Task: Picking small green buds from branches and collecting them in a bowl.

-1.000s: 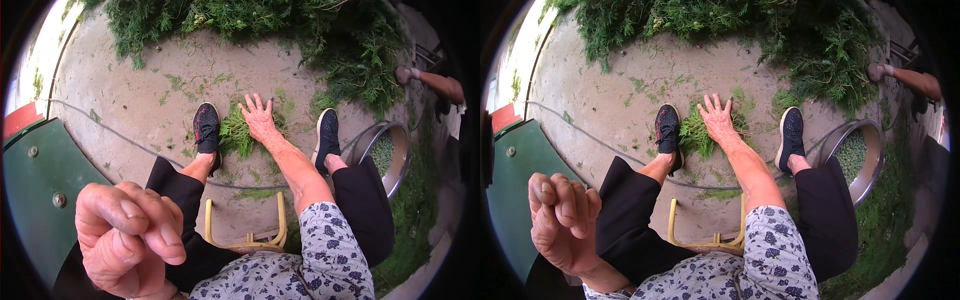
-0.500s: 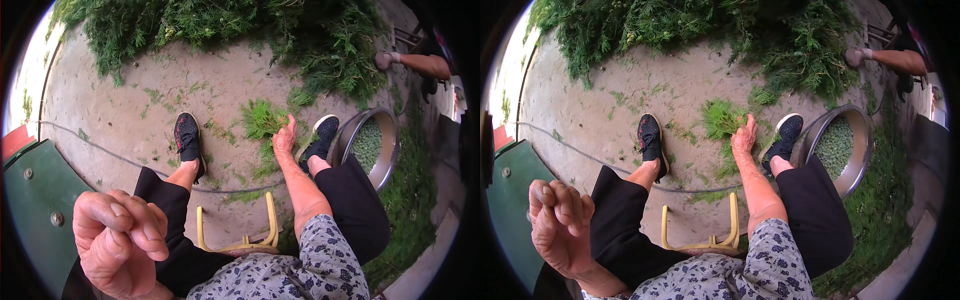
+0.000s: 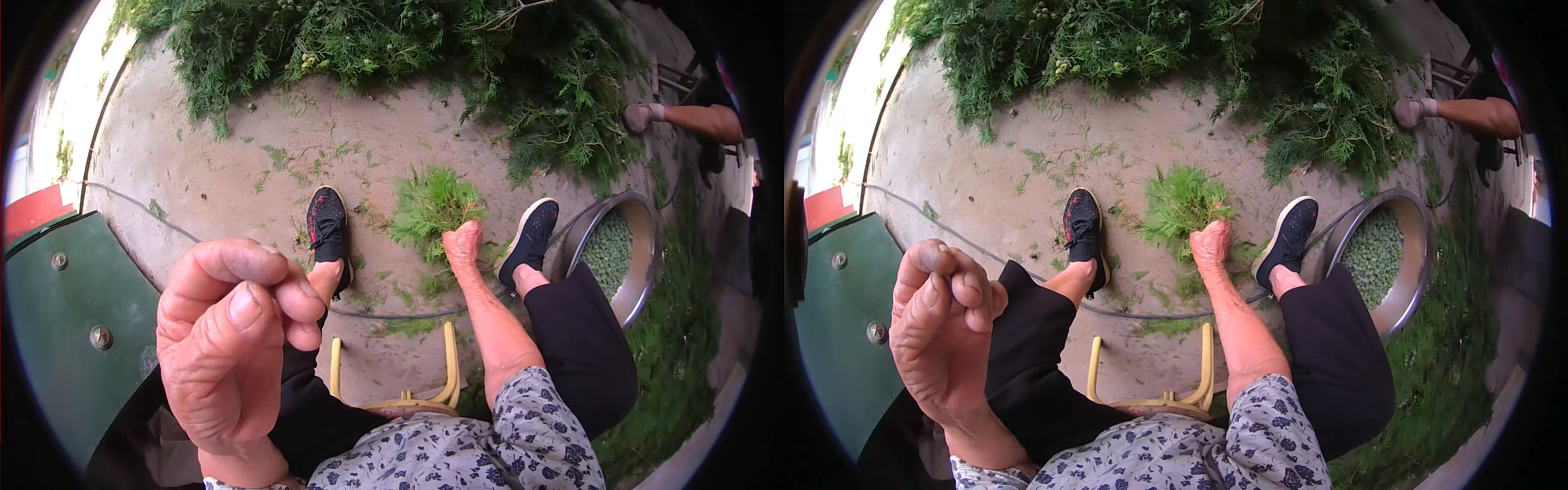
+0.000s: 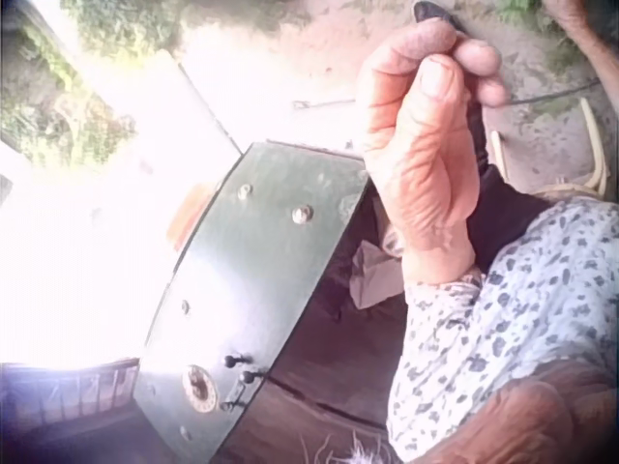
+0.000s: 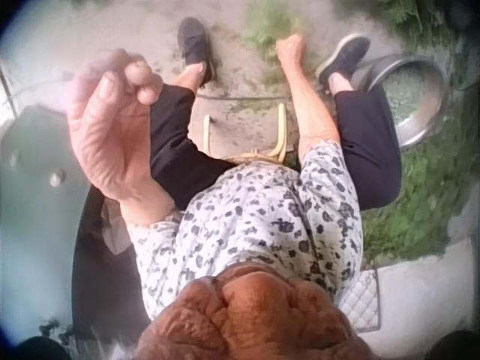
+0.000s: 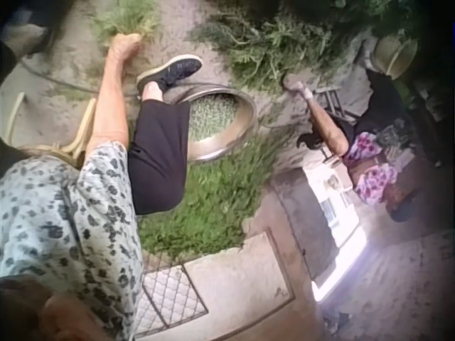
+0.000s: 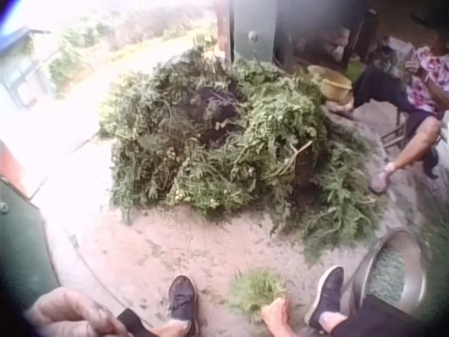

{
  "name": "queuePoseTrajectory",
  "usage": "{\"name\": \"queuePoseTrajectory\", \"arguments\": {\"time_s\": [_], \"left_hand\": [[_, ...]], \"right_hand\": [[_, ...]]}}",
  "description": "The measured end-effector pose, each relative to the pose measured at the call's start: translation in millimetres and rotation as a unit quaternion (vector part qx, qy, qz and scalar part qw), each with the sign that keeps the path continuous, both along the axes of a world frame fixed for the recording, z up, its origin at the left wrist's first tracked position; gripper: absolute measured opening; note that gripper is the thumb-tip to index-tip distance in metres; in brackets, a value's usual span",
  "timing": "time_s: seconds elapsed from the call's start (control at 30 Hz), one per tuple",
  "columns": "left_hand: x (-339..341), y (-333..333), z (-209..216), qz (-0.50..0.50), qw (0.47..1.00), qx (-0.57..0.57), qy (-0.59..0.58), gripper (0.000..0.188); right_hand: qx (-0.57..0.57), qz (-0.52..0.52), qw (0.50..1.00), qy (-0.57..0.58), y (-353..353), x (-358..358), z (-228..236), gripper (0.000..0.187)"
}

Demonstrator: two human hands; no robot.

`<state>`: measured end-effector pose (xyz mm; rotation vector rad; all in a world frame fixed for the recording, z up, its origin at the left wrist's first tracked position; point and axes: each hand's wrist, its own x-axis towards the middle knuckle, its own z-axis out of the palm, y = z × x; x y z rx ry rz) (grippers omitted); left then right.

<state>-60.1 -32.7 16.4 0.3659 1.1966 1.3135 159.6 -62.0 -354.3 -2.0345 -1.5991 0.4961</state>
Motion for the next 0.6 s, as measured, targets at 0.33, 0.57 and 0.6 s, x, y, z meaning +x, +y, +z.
{"name": "queuePoseTrajectory", "arguments": {"time_s": [0.33,0.57,0.6], "left_hand": [[-12.1,6.7,0.7,0.000,1.000,0.015,-0.022,0.020],[-12.4,1.5,-14.3,-0.077,0.983,0.112,0.127,0.016],[-12.8,1.2,-18.0,-0.101,0.972,0.127,0.168,0.016]], "right_hand": [[-0.181,-0.115,0.665,0.716,43.0,0.1,148.5,0.032],[-0.211,-0.050,0.673,0.707,36.1,-9.5,275.5,0.032],[-0.225,-0.029,0.682,0.696,36.0,-8.1,287.5,0.030]]}}
